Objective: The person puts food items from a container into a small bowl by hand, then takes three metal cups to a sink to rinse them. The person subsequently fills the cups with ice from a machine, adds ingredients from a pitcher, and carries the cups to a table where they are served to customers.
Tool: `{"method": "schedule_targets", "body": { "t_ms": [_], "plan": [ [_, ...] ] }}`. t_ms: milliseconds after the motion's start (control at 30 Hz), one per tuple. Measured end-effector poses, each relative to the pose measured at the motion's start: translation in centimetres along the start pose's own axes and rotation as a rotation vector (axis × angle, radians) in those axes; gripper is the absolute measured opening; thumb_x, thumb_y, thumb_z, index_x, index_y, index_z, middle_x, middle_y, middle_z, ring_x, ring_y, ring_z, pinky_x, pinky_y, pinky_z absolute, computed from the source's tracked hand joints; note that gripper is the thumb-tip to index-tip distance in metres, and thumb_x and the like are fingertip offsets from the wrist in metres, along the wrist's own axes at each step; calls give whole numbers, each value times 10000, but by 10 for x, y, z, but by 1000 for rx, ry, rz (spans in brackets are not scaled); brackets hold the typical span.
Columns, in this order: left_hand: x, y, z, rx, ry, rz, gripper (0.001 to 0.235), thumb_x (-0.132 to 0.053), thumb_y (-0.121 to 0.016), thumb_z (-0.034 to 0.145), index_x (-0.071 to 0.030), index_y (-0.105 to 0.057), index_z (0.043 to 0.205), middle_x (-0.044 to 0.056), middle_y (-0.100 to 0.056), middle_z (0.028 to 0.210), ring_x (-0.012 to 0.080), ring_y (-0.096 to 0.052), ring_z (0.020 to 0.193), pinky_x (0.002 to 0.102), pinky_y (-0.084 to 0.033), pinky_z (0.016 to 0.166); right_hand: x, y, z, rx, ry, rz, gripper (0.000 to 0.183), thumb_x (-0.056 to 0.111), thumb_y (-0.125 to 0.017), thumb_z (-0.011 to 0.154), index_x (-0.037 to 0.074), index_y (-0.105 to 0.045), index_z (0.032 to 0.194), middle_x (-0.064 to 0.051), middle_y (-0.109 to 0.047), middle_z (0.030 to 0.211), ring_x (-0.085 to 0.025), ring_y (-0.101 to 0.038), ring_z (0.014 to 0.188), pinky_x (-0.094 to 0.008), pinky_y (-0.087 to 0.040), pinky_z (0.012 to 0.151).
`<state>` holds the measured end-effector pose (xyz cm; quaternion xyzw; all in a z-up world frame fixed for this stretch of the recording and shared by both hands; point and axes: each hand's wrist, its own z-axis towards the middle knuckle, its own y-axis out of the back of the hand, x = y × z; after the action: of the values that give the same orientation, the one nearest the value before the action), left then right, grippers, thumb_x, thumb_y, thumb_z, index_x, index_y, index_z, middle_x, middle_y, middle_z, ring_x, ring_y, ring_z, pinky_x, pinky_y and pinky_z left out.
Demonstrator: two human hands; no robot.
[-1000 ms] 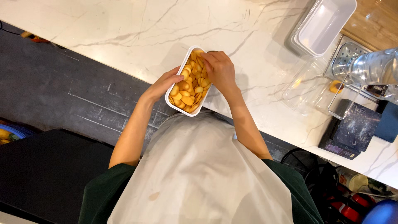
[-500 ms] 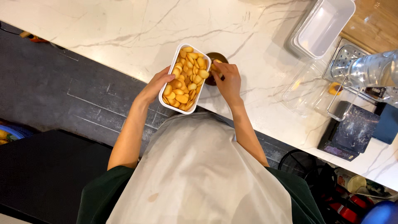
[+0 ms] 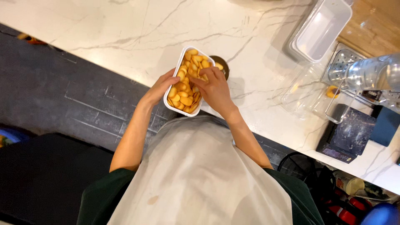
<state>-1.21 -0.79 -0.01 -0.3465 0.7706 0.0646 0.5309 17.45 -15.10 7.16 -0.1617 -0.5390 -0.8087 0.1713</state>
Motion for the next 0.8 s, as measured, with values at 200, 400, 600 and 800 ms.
{"method": "schedule_targets", "body": {
  "t_ms": [200, 400, 600, 800],
  "plan": [
    [5, 0, 6, 21, -6, 21, 718, -311, -566, 927, -25, -390, 1562, 154, -555, 1482, 224, -526, 1360, 326, -424, 1115, -10, -2, 10, 48, 56, -14, 265, 127, -795, 812, 177, -800, 1072, -19, -599, 1130, -267, -537, 1144, -429, -484, 961],
    [10, 1, 8, 26, 8, -23, 733, -310, -571, 912, -33, -387, 1564, 155, -558, 1473, 233, -542, 1340, 334, -440, 1101, -15, 5, 17, 129, 46, 42, 124, 119, -787, 803, 136, -774, 925, -28, -619, 1103, -265, -561, 1136, -421, -495, 926],
    [12, 9, 8, -6, 27, -58, 724, -305, -577, 913, -25, -388, 1553, 158, -564, 1461, 232, -572, 1309, 337, -466, 1075, -30, 13, 11, -120, 0, 182, 161, 84, -829, 790, 125, -735, 914, -60, -618, 1139, -283, -577, 1162, -425, -502, 972],
    [28, 23, 2, -64, -8, -174, 721, -298, -590, 918, 0, -390, 1543, 168, -564, 1456, 239, -586, 1281, 345, -490, 1058, -67, -6, -24, -335, -241, -3, 169, 23, -816, 837, 91, -731, 966, -88, -623, 1188, -318, -554, 1180, -437, -491, 963]
  ]
}}
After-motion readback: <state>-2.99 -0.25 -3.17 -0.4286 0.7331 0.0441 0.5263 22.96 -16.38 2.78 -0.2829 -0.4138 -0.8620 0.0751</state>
